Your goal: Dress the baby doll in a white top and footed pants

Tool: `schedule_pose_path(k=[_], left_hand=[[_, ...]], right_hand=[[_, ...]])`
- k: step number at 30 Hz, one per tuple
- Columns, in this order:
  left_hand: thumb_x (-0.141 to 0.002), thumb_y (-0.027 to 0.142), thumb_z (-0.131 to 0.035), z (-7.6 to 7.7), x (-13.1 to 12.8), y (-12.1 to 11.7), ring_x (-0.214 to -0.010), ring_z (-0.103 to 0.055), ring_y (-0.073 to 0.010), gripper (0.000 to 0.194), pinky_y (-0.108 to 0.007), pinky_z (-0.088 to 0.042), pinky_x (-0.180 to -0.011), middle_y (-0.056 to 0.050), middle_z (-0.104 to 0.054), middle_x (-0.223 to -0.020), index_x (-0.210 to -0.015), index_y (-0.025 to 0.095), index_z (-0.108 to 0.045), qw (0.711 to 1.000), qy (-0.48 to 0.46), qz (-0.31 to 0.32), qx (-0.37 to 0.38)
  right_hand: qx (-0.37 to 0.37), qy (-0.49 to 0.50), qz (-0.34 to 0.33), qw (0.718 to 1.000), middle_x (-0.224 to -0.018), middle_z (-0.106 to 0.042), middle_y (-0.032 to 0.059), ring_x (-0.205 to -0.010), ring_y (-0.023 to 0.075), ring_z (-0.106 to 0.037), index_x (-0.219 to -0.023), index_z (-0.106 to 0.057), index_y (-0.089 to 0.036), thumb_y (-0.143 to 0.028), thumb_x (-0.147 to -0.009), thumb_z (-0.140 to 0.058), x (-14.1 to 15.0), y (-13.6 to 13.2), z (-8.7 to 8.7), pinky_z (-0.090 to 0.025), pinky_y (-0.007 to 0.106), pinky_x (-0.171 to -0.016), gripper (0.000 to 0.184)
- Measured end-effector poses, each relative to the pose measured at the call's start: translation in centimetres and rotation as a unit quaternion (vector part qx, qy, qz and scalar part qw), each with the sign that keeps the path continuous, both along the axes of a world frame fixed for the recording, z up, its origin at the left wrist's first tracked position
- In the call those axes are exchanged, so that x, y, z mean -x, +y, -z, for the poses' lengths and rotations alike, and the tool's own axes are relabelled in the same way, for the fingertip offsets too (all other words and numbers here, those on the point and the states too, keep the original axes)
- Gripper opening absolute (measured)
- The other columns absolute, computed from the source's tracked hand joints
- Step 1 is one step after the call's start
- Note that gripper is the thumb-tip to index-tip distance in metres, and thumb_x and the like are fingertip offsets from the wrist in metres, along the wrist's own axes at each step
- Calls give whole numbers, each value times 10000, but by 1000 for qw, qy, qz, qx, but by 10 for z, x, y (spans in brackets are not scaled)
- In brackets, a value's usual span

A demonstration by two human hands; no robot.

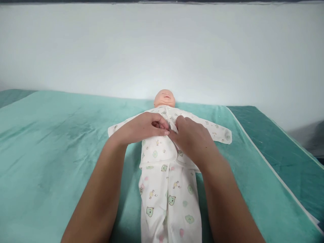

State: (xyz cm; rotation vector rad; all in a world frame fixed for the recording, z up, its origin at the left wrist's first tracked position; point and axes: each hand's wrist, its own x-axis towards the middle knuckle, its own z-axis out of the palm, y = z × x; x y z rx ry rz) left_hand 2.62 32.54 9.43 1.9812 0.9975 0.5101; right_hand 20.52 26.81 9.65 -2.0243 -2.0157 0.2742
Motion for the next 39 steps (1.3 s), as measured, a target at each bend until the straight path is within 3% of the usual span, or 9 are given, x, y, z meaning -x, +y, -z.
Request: schedule_pose_path(k=[5,12,19,26,32,35,39], left_hand=[[-781,312,-706,-5,5,1,-791,-606,-156,146,-274,-485,-691,-5,-682,-885,-906,237,-697,998,36,43,1],[-813,333,-680,-2,0,-1,-792,-627,-159,118,-265,-467,-663,-2,-704,-858,-855,226,-705,999,6,22,28],[-836,340,-685,-1,0,0,-742,-614,-140,133,-253,-473,-630,-7,-691,-804,-842,214,-726,999,-32,26,31],[-835,289,-713,-1,-8,-6,-772,-691,-162,112,-312,-584,-759,-39,-725,-816,-853,178,-716,984,-148,13,99],[-837,250,-705,-2,-10,-6,-764,-697,-153,76,-294,-594,-751,-34,-723,-780,-854,176,-714,981,-165,2,102],[-840,284,-714,0,-10,-4,-777,-702,-155,107,-293,-597,-757,-32,-726,-792,-872,182,-716,982,-151,16,113],[-838,326,-727,3,-11,-2,-785,-705,-156,146,-297,-601,-759,-30,-724,-810,-893,191,-724,983,-136,15,121]], right_hand=[[37,-64,-39,996,-917,-542,63,-711,180,-522,-911,-464,-202,-161,-820,-630,7,-16,-11,-266,292,-564,194],[39,-64,-11,997,-852,-566,47,-606,134,-461,-837,-472,-199,-143,-853,-522,4,-13,-15,-274,288,-555,77],[91,22,-54,994,-657,-562,4,-535,125,-415,-692,-458,-215,-281,-861,-565,-21,-14,-12,-250,299,-510,211],[32,-34,-31,998,-670,-570,31,-531,132,-391,-705,-445,-210,-182,-826,-550,6,-12,-10,-249,314,-528,162],[71,105,-70,989,-581,-495,-8,-504,105,-345,-600,-403,-200,-205,-827,-534,-16,2,-2,-235,299,-499,263],[102,175,-76,976,-604,-532,-12,-516,102,-391,-617,-452,-201,-270,-847,-569,-33,8,-1,-266,281,-483,267],[123,356,-108,920,-652,-594,-1,-604,125,-566,-706,-585,-193,-353,-874,-627,-46,14,3,-427,252,-558,236]])
